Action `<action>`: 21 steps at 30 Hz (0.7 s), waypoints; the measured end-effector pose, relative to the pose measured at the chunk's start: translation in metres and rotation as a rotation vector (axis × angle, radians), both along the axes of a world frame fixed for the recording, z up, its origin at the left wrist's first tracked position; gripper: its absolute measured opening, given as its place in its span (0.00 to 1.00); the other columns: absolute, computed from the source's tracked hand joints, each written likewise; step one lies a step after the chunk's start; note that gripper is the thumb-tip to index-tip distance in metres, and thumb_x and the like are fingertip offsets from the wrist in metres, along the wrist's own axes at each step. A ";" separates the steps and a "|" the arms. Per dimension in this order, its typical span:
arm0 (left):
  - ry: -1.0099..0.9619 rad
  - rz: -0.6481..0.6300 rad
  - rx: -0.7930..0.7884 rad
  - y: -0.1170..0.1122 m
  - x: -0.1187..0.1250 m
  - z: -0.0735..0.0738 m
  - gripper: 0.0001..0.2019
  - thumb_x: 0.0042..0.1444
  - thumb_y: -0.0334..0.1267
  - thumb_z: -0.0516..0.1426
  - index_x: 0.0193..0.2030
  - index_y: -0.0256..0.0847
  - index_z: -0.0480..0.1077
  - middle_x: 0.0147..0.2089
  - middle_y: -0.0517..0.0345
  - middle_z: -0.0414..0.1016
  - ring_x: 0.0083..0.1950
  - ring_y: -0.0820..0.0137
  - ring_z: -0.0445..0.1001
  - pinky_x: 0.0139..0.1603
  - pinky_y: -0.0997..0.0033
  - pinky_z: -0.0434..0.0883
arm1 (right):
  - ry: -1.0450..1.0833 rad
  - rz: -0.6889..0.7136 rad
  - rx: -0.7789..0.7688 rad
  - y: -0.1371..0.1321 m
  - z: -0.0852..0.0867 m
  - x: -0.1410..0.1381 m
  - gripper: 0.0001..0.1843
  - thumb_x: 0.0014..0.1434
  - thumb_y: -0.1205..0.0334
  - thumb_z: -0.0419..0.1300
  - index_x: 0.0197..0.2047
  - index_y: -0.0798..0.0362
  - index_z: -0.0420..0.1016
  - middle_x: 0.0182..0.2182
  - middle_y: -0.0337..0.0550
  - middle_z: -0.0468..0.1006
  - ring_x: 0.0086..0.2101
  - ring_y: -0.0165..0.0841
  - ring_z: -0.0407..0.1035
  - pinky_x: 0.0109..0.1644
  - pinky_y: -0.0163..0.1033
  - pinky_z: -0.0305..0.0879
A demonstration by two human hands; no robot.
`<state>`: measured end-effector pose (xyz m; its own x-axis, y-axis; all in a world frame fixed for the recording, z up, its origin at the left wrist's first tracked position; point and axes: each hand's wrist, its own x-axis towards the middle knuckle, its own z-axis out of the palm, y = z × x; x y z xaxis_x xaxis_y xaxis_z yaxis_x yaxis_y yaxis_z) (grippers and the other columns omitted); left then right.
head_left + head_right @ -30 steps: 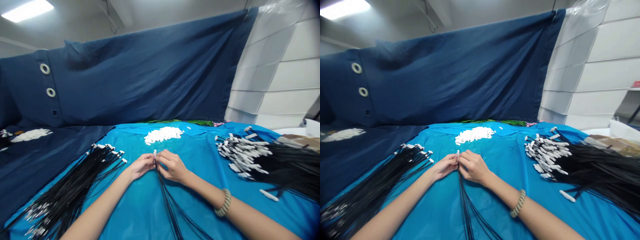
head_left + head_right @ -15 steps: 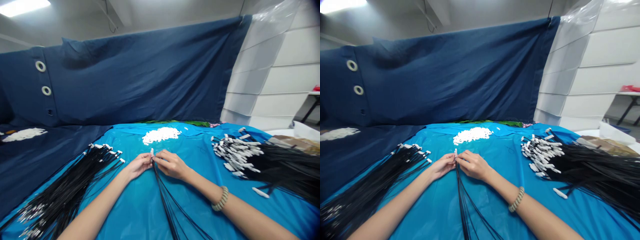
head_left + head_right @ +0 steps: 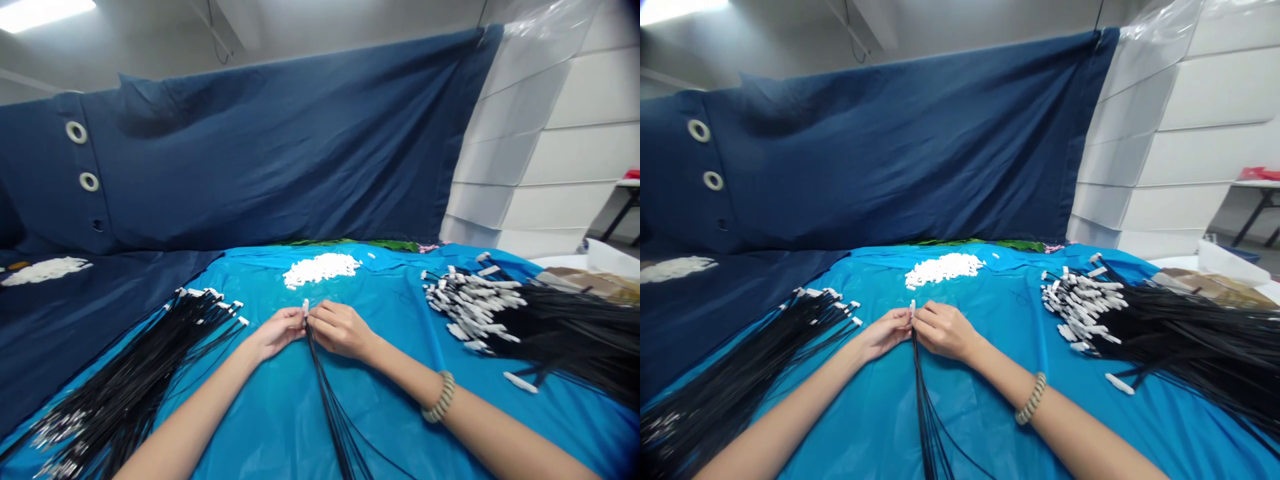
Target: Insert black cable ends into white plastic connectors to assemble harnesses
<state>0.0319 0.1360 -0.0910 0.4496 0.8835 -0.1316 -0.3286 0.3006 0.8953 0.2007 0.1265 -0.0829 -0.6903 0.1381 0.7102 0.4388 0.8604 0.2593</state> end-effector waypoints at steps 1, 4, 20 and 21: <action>-0.002 0.000 0.001 0.000 0.000 0.000 0.07 0.37 0.33 0.63 0.23 0.33 0.69 0.19 0.63 0.62 0.22 0.79 0.61 0.29 0.77 0.60 | 0.047 0.004 -0.060 -0.002 0.001 -0.002 0.07 0.55 0.68 0.49 0.32 0.57 0.68 0.28 0.46 0.71 0.31 0.32 0.62 0.33 0.37 0.61; -0.012 0.004 0.010 0.001 0.000 0.000 0.08 0.37 0.33 0.63 0.25 0.33 0.70 0.20 0.62 0.63 0.23 0.79 0.62 0.29 0.77 0.60 | 0.356 0.082 -0.412 -0.008 0.005 -0.008 0.06 0.54 0.66 0.51 0.32 0.55 0.68 0.29 0.44 0.71 0.33 0.32 0.63 0.37 0.38 0.62; 0.021 0.022 -0.033 -0.007 0.011 0.000 0.05 0.42 0.32 0.60 0.28 0.33 0.71 0.25 0.55 0.69 0.27 0.76 0.67 0.29 0.78 0.63 | 1.555 0.113 -0.957 0.004 0.059 0.058 0.16 0.44 0.55 0.60 0.36 0.54 0.72 0.24 0.35 0.67 0.18 0.20 0.54 0.16 0.27 0.47; 0.018 0.021 -0.036 -0.008 0.013 -0.001 0.05 0.42 0.32 0.60 0.28 0.33 0.71 0.25 0.55 0.69 0.27 0.76 0.67 0.29 0.78 0.63 | 1.545 0.055 -0.888 0.005 0.059 0.064 0.17 0.45 0.54 0.59 0.38 0.54 0.72 0.24 0.35 0.67 0.18 0.20 0.53 0.16 0.28 0.46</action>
